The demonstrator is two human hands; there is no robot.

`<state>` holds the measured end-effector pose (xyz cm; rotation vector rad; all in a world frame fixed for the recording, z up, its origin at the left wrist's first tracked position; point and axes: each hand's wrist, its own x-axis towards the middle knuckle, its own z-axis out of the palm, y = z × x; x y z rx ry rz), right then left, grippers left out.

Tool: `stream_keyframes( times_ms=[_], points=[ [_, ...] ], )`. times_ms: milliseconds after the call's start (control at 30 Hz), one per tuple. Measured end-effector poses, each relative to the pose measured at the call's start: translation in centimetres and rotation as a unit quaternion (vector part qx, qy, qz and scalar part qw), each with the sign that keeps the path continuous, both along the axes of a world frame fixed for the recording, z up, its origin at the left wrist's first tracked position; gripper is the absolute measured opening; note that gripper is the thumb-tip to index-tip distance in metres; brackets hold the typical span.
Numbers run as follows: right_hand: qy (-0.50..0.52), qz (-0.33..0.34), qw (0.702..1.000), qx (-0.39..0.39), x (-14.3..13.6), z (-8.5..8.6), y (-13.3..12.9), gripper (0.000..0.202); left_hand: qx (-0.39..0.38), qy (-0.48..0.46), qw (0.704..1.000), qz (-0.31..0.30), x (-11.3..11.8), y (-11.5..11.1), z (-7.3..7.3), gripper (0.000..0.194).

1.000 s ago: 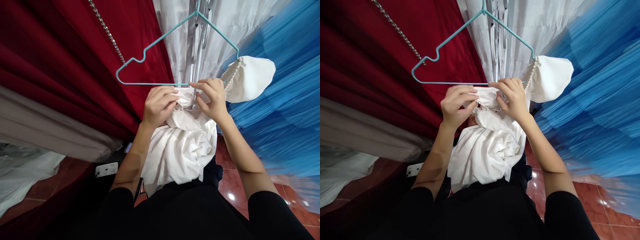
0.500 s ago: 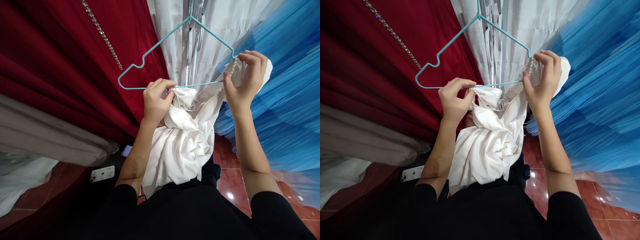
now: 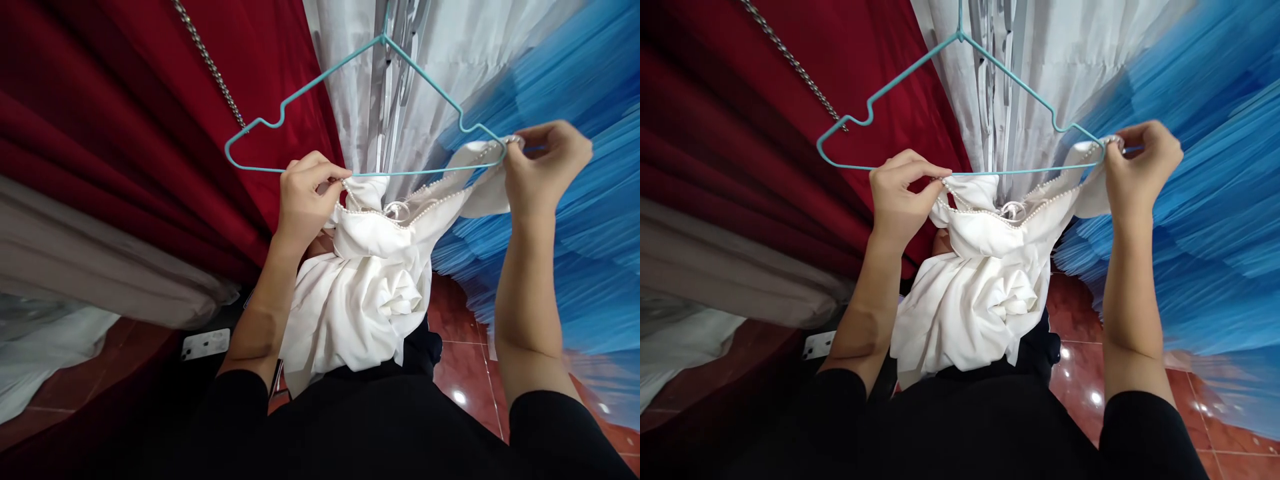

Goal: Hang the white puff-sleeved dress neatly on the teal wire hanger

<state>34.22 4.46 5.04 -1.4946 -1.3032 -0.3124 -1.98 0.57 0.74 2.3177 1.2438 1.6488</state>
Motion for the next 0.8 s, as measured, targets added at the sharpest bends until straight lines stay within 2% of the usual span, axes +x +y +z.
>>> stream_keyframes(
  times_ms=[67,100,167,233,300,400,533,600,700,733,800],
  points=[
    [-0.033,0.021,0.997,-0.068,0.8,-1.5,-1.2,0.013,-0.001,-0.006,1.000,-0.006,0.2,0.0,-0.1,0.025],
    [-0.060,0.062,0.991,-0.105,0.9,-2.2,-2.0,0.011,0.002,-0.010,1.000,-0.009,0.4,0.1,-0.2,0.026],
    [-0.132,0.190,0.960,-0.155,0.4,-3.2,-3.7,0.004,0.007,-0.016,1.000,-0.013,1.0,0.2,-0.4,0.026],
    [-0.204,0.311,0.918,-0.141,-1.1,-3.5,-5.0,0.005,0.003,-0.023,1.000,-0.014,1.5,0.2,-0.4,0.025],
    [-0.239,0.369,0.895,-0.076,-3.2,-3.2,-5.4,0.009,-0.004,-0.032,0.999,-0.012,2.0,0.2,-0.4,0.025],
    [-0.221,0.381,0.898,-0.009,-6.5,-3.0,-4.1,0.010,-0.008,-0.048,0.999,-0.009,2.4,0.1,-0.2,0.026],
    [-0.162,0.368,0.915,0.009,-9.1,-4.5,-1.6,0.014,0.013,-0.040,0.999,-0.033,2.4,-0.2,-0.8,0.028],
    [-0.141,0.361,0.921,0.037,-9.4,-5.4,-1.2,0.014,0.063,-0.043,0.996,-0.036,2.2,-0.8,-1.9,0.026],
    [-0.125,0.363,0.922,0.061,-9.4,-5.7,-1.5,0.011,0.138,-0.083,0.987,-0.003,1.5,-2.3,-4.6,0.020],
    [-0.122,0.364,0.921,0.059,-9.3,-5.6,-1.7,0.010,0.124,-0.098,0.987,0.009,1.1,-2.8,-5.6,0.019],
    [-0.121,0.367,0.921,0.052,-9.1,-5.2,-2.0,0.008,0.035,-0.146,0.988,0.030,-0.2,-3.2,-7.2,0.017]
  ],
)
